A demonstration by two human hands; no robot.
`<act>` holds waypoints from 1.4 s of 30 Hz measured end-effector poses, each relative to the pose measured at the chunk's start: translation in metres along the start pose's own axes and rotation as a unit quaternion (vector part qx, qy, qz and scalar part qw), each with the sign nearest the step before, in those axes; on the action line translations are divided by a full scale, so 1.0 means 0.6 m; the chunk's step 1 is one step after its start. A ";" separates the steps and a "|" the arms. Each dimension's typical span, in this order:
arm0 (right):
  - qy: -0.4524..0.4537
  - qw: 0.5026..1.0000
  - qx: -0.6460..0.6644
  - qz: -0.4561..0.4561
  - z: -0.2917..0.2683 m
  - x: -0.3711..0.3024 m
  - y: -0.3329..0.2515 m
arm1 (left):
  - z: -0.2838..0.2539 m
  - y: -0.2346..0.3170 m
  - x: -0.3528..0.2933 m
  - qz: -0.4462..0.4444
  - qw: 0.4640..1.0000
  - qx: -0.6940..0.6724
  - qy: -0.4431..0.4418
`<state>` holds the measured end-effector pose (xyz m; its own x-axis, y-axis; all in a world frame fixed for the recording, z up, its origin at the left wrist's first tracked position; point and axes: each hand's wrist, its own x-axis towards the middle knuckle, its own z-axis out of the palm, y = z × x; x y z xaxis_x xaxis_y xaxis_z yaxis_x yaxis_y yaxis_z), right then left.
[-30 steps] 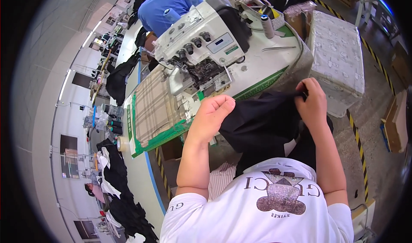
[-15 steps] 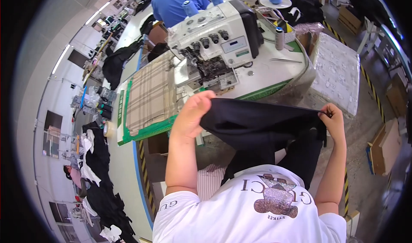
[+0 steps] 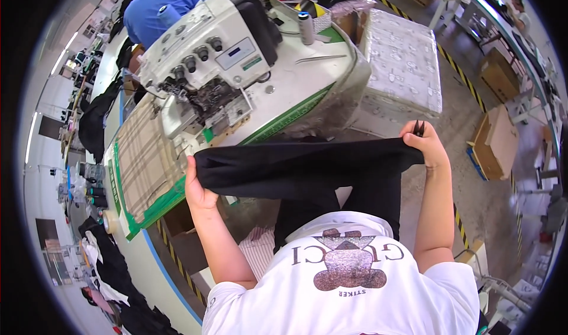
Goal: Trimming loose threads from black fabric garments using thread snips.
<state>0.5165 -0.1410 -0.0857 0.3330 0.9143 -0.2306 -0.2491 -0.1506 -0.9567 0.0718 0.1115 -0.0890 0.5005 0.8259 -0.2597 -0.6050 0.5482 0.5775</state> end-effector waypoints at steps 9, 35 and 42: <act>-0.028 0.988 -0.151 -0.004 0.113 0.002 -0.060 | -0.004 -0.131 -0.008 0.106 0.511 0.843 0.129; 0.055 0.900 -0.231 -0.367 0.199 -0.066 -0.028 | 0.263 -0.306 -0.051 -0.044 0.937 0.209 -0.276; 0.085 0.944 -0.064 -0.313 0.208 -0.067 -0.015 | 0.272 -0.294 -0.062 -0.087 0.940 0.223 -0.243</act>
<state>0.3922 -0.1294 -0.0458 0.5222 0.7677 0.3714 0.1517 0.3449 -0.9263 0.2605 -0.0374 -0.0549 0.8574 0.5112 -0.0595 -0.2211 0.4704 0.8543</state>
